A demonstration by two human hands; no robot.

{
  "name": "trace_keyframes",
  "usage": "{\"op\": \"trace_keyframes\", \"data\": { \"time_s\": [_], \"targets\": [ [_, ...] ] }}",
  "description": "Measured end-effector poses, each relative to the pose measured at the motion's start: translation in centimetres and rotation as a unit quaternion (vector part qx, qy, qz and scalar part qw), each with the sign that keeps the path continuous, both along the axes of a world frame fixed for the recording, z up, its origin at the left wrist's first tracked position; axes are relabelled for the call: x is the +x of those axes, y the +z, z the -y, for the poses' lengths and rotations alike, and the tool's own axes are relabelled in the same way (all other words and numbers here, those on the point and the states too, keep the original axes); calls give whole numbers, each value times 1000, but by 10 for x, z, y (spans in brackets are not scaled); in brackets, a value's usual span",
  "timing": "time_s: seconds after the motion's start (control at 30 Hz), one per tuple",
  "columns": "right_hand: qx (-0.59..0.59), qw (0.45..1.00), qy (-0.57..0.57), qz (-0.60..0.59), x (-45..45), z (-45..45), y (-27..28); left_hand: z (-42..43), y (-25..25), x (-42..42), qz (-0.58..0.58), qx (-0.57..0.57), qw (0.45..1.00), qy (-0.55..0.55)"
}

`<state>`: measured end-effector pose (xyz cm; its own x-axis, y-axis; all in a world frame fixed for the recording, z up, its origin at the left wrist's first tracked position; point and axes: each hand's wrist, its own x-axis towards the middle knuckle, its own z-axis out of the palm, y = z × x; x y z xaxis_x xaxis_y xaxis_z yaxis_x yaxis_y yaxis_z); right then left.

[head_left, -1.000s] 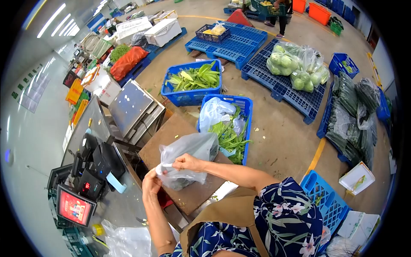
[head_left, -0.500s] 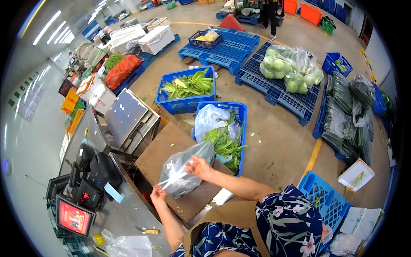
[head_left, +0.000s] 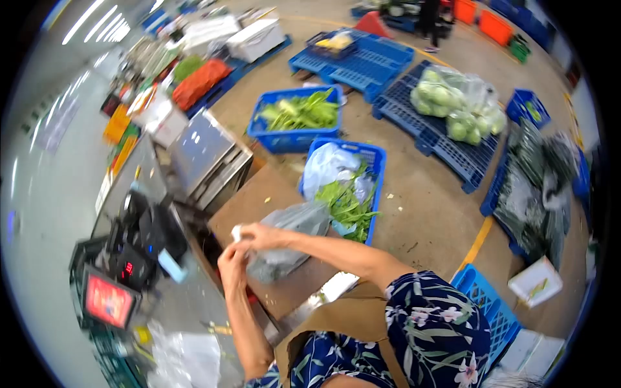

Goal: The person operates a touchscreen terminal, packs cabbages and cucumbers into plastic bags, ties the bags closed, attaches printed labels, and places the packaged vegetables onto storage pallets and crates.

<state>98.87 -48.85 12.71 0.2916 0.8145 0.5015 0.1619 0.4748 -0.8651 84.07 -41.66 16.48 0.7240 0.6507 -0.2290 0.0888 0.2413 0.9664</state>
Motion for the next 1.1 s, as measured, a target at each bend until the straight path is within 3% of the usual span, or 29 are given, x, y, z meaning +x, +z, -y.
{"op": "trace_keyframes", "data": {
  "time_s": [0.07,0.1,0.13,0.17,0.23,0.33,0.47,0.57,0.63,0.7,0.77,0.83,0.87,0.93,1.0,1.1],
  "targets": [
    [-36,993,-13,-111,-4,-1,-29,1,8,8,-104,282,953,34],
    [-120,982,-29,-140,-5,8,-32,-9,-6,10,-96,314,942,74],
    [-244,961,-25,-127,1,27,-17,-18,-18,16,-87,231,958,148],
    [-249,964,-19,-91,5,38,-21,-38,-40,19,-98,181,961,184],
    [-157,988,-5,-4,0,58,-30,-69,-79,29,-90,85,963,241],
    [-24,999,-13,26,-20,72,-37,-93,-137,65,-99,43,942,318],
    [-65,994,-3,83,-27,88,-22,-106,-179,93,-112,-79,905,403],
    [-74,992,-11,104,-27,92,-27,-98,-170,92,-135,-142,892,408],
    [-61,993,-41,88,-32,101,-19,-90,-161,71,22,-80,960,267],
    [-102,977,-138,127,-28,100,-11,-65,-101,46,27,-34,981,188],
    [-68,937,-239,245,-24,73,-13,-44,-63,21,24,-12,986,167],
    [-152,890,-198,382,-26,47,-15,-26,-49,3,104,-48,985,132],
    [-158,864,-217,427,-32,28,-45,-13,-43,-2,121,-42,986,111],
    [-323,887,-83,318,-35,7,-66,5,-44,-8,104,4,991,88],
    [-379,878,-78,282,-45,11,-83,23,-40,-16,82,41,993,73],
    [-379,899,-126,177,-46,46,-65,34,-41,-34,155,-10,984,84]
  ]
}}
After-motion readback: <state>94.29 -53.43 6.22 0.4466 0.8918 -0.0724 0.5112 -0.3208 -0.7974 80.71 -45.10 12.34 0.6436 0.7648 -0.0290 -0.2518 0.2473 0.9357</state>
